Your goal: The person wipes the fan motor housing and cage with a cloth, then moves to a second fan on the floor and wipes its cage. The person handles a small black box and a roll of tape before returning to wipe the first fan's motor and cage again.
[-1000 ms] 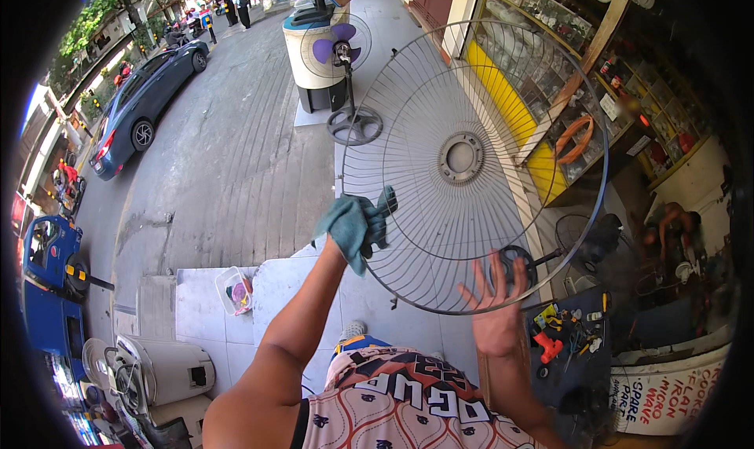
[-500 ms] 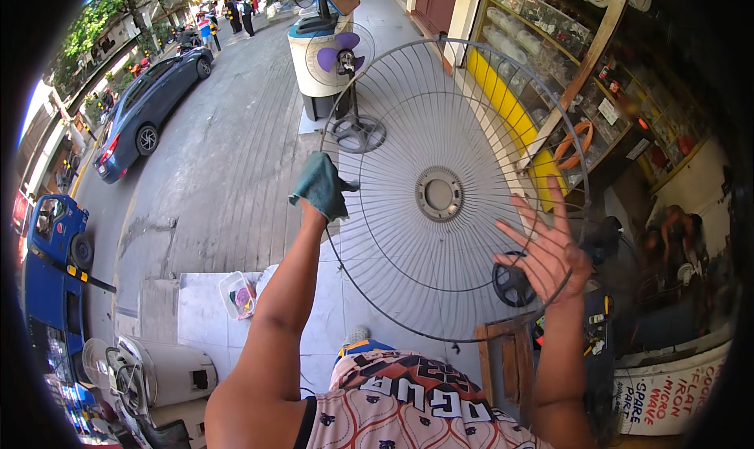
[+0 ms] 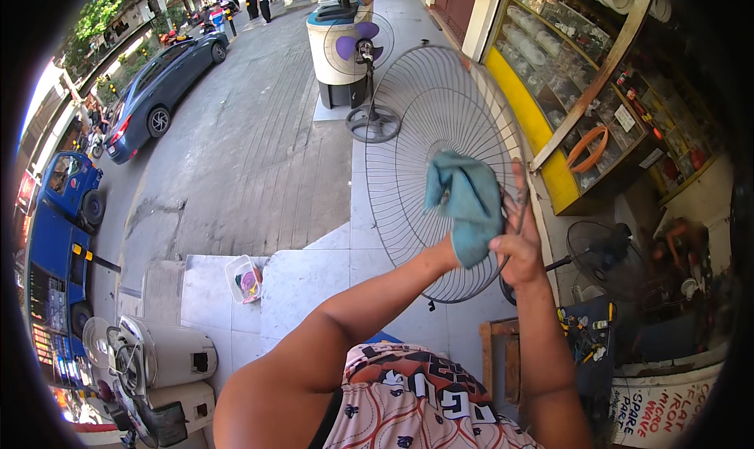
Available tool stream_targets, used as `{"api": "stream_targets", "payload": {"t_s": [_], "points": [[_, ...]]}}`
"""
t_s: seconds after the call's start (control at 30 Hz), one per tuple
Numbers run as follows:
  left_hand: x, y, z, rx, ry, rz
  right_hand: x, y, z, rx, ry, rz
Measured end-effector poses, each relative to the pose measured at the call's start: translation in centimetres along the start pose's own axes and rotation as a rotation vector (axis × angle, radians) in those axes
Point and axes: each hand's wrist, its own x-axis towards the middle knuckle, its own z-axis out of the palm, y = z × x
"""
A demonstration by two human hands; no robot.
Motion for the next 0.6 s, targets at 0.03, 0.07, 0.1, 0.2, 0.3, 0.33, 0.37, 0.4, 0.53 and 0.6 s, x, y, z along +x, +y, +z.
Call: {"api": "stream_targets", "payload": {"t_s": [0.03, 0.07, 0.1, 0.2, 0.3, 0.33, 0.37, 0.4, 0.53, 0.6], "points": [[-1.3, 2.1, 0.3, -0.197, 0.355, 0.226, 0.0, -0.2, -1.0, 0.066, 0.072, -0.014], [-2.3, 3.1, 0.3, -0.212, 0.247, 0.184, -0.3, -0.4, -1.9, 0.132, 0.126, 0.007], [-3.6, 3.4, -0.1, -0.207, 0.163, 0.219, -0.7, -0.5, -2.8, 0.208, 0.190, 0.024], [-6.4, 0.9, -2.6, -0.498, -0.074, 0.132, -2.8, 0.2, -4.6, 0.375, 0.274, 0.105], [-5.6, -4.1, -6.6, -0.321, 0.108, 0.271, -5.2, 0.4, -5.5, 0.400, 0.318, 0.057], [-5.0, -5.7, -8.2, -0.179, 0.126, 0.187, -5.6, 0.5, -5.2, 0.406, 0.258, 0.026], [-3.6, -7.6, -9.7, 0.175, 0.222, 0.274, -6.1, 0.3, -4.7, 0.353, 0.267, 0.020], [-0.8, -9.2, -9.7, 0.347, 0.272, -0.039, -6.7, 0.1, -3.9, 0.307, 0.218, 0.012], [8.4, -11.3, -6.2, 0.005, 0.603, -0.019, -7.5, 1.5, 0.5, 0.226, 0.098, 0.086], [8.9, -7.2, -1.2, -0.477, 0.590, -0.054, -7.0, 2.7, 0.7, 0.160, 0.050, 0.054]]}}
